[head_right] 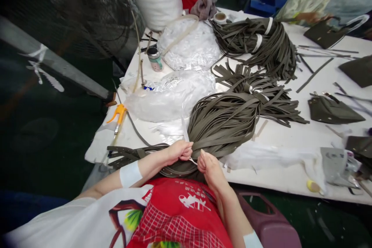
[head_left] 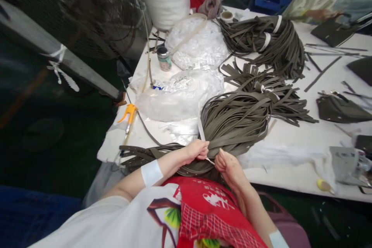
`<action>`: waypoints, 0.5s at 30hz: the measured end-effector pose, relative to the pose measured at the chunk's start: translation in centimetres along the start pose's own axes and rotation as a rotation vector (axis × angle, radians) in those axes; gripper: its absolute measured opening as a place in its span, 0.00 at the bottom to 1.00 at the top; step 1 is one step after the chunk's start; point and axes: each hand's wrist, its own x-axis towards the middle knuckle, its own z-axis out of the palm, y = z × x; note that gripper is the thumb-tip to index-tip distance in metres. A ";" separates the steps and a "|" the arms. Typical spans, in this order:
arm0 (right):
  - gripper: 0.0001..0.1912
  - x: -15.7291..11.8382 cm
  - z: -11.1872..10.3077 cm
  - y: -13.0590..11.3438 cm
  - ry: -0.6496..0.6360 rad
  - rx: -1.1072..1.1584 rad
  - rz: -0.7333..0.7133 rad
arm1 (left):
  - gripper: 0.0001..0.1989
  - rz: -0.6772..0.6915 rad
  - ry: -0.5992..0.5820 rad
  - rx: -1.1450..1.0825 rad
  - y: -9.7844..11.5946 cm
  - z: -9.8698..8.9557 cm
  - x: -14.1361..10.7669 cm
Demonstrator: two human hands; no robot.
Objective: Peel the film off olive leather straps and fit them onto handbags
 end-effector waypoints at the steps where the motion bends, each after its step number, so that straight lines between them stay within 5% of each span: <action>1: 0.30 0.6 -1.0 0.5 0.022 0.014 0.015 | 0.27 -0.016 0.039 -0.005 -0.5 -1.0 0.8; 6: 0.29 2.1 -4.5 1.7 0.061 0.052 0.084 | 0.23 -0.060 0.199 -0.006 -2.7 -4.4 3.2; 15: 0.29 1.3 -4.4 2.0 0.068 0.041 0.113 | 0.16 -0.046 0.246 0.015 -4.0 -5.0 4.7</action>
